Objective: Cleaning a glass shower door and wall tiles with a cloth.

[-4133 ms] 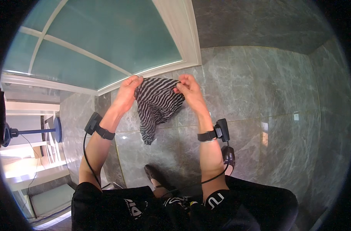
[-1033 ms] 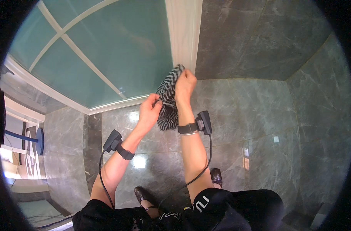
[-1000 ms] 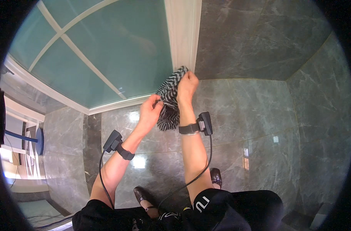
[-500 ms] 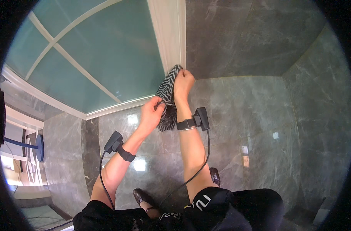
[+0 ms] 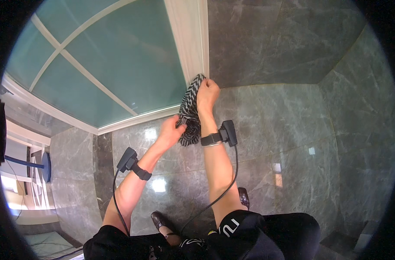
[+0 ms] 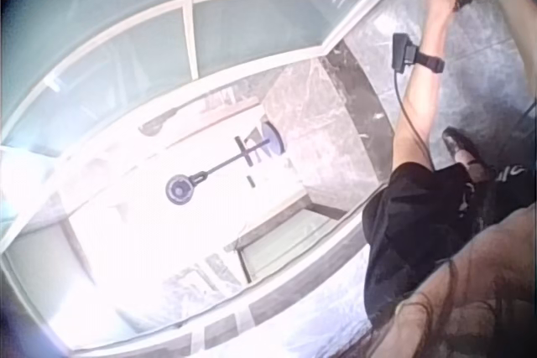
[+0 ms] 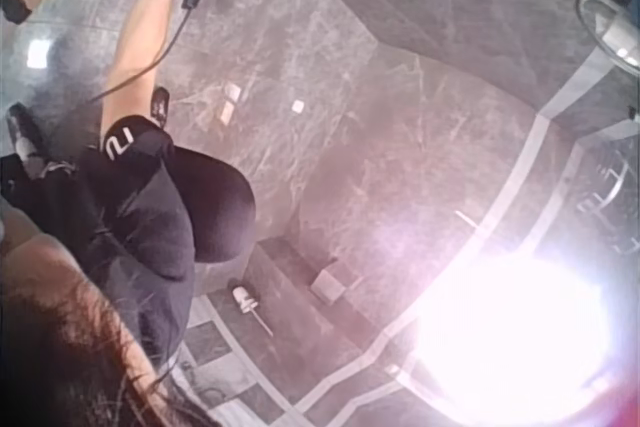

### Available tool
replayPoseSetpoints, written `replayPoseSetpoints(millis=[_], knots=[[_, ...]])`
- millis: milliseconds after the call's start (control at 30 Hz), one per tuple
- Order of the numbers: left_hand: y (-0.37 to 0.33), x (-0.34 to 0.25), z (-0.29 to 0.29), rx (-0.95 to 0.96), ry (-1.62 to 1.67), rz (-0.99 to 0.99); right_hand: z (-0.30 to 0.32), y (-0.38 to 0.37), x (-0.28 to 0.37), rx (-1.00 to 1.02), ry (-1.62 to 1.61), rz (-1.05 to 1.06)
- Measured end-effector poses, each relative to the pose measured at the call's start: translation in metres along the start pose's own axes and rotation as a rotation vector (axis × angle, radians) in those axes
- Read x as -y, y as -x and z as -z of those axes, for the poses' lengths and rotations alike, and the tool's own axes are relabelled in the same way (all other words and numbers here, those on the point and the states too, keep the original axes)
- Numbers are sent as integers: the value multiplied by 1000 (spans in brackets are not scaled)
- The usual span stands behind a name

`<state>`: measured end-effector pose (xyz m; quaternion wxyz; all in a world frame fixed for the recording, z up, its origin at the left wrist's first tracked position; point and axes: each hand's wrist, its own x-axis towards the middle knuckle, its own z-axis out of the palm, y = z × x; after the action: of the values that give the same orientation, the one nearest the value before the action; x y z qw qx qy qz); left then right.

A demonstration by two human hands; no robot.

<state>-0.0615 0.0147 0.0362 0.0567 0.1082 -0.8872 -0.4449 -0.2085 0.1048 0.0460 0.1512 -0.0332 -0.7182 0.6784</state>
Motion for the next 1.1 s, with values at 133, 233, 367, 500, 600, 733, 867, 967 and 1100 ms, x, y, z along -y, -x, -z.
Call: replayPoseSetpoints(millis=[133,233,367,500,600,733,867,967,1100], knots=[[3,-20,11,55,-60,145,6,9,13,47,26,4],[3,-3,11,14,-18,79,-7,24,38,108,26,37],[4,-3,11,-28,63,86,-20,23,51,85,43,51],[4,2,10,-54,149,78,-25,20,41,102,52,20],[4,10,10,-43,95,108,-25,23,30,123,61,44],[9,21,13,-55,-123,85,-10,28,1,201,40,46],[11,52,19,-193,-248,72,3,36,-23,303,-133,-126],[8,59,29,-286,-209,100,1,44,7,345,-164,-379],[-2,45,30,-227,13,179,-18,31,33,267,-163,-185]])
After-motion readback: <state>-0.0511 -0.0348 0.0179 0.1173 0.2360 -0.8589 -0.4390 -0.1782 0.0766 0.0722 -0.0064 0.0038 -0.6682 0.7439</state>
